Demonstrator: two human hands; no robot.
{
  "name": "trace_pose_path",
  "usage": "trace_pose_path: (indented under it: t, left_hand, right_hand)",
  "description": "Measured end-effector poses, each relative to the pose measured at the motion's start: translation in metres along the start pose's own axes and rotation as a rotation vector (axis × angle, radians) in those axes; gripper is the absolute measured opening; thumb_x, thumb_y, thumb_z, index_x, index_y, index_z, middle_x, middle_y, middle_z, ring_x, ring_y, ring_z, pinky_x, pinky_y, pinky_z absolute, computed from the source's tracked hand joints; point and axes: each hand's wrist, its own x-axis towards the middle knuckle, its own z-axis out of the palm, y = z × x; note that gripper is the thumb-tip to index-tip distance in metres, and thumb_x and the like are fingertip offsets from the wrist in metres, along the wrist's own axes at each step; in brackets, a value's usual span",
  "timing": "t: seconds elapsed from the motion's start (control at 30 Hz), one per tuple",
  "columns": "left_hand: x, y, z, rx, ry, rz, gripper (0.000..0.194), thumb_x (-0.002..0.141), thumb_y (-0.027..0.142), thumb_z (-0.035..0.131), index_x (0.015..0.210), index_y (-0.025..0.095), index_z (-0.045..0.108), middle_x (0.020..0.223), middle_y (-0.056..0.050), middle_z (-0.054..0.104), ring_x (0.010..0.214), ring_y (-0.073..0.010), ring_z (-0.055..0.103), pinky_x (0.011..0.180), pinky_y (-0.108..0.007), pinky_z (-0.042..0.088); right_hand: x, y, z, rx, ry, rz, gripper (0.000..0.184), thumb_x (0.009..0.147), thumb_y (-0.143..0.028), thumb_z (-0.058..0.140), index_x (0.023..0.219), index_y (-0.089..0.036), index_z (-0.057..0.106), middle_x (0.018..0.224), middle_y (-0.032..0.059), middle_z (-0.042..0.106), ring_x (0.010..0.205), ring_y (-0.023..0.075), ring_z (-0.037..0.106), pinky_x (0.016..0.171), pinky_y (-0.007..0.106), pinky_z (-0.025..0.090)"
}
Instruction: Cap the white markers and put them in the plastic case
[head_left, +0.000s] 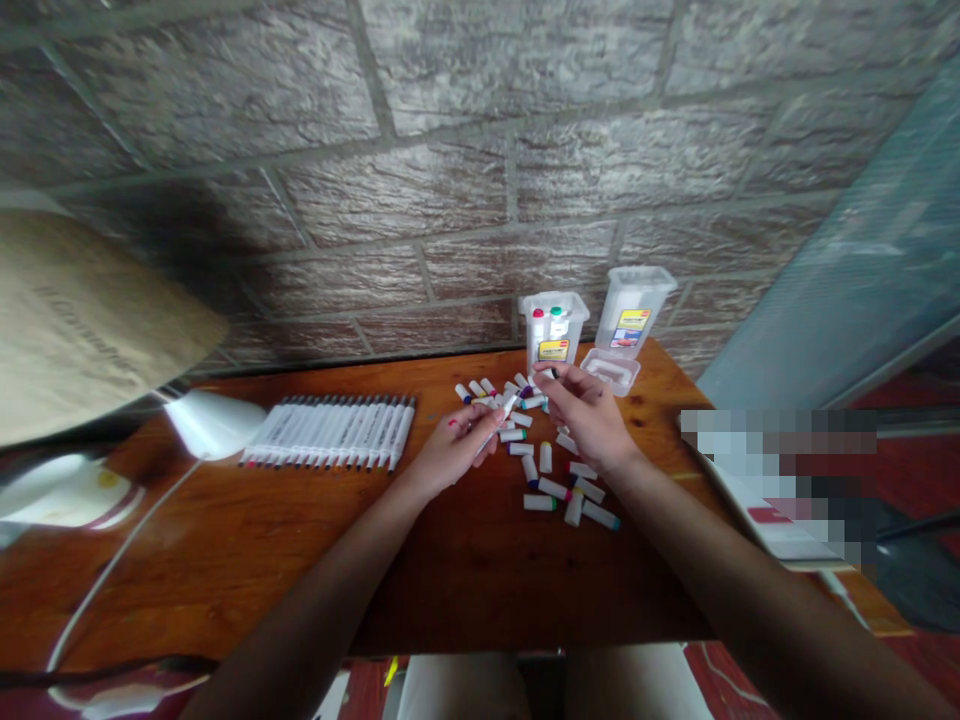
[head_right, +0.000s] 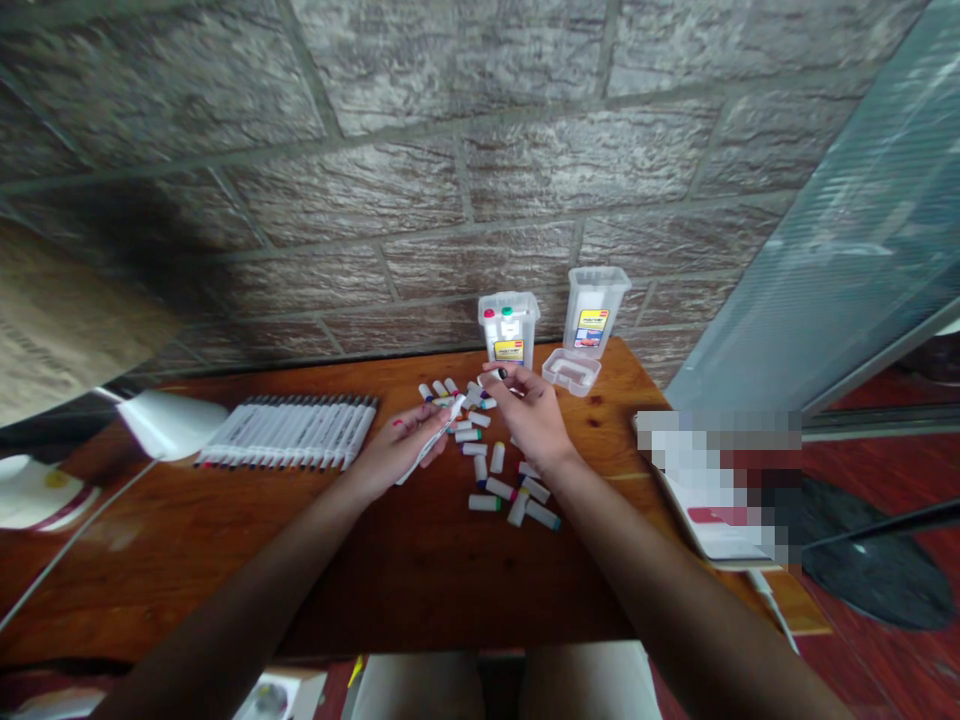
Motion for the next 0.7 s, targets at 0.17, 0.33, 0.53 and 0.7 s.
trace_pose_path:
  t: [0.17, 0.33, 0.53, 0.7]
  left_hand:
    - [0.0015, -0.0059, -0.0018, -0.012, -0.023, 0.025, 0.049, 0.085, 0.066, 0.059, 0.091, 0.017, 0.059, 0.058, 0.006, 0.052, 0.045, -0.0071, 0.041, 0.046, -0.021, 0.029]
    - [0.0009, -0.0061, -0.0021, 0.022, -0.017, 0.045, 0.047, 0.087, 0.064, 0.058, 0.09, 0.016, 0.06, 0.06, 0.004, 0.054, 0.047, -0.0068, 0.041, 0.046, -0.021, 0.029]
    - [-0.0006, -0.0028, -0.0019, 0.036, -0.017, 0.037, 0.048, 0.086, 0.064, 0.059, 0.091, 0.016, 0.062, 0.061, 0.004, 0.055, 0.047, -0.0069, 0.042, 0.046, -0.021, 0.029]
    - [-0.0024, -0.0002, -0.0022, 0.043, -0.021, 0.04, 0.05, 0.083, 0.067, 0.061, 0.087, 0.017, 0.062, 0.062, 0.003, 0.056, 0.047, -0.007, 0.043, 0.045, -0.021, 0.029]
  right_hand:
    - [-0.0023, -0.002, 0.0033, 0.085, -0.075, 0.037, 0.043, 0.072, -0.052, 0.077, 0.095, -0.017, 0.068, 0.064, -0.0046, 0.052, 0.051, 0.0073, 0.035, 0.047, 0.025, 0.023]
    - [-0.0032, -0.0035, 0.006, 0.053, -0.079, 0.033, 0.045, 0.072, -0.06, 0.076, 0.077, -0.018, 0.063, 0.058, -0.0051, 0.047, 0.051, 0.0084, 0.036, 0.048, 0.026, 0.024]
    - [-0.007, -0.0045, 0.0062, -0.012, -0.112, 0.016, 0.048, 0.076, -0.063, 0.073, 0.067, -0.019, 0.056, 0.055, -0.005, 0.047, 0.048, 0.0081, 0.035, 0.047, 0.026, 0.024]
    - [-0.0081, -0.0023, 0.0065, -0.05, -0.155, 0.01, 0.049, 0.078, -0.065, 0.07, 0.066, -0.02, 0.055, 0.056, -0.0047, 0.048, 0.048, 0.0082, 0.035, 0.046, 0.026, 0.024]
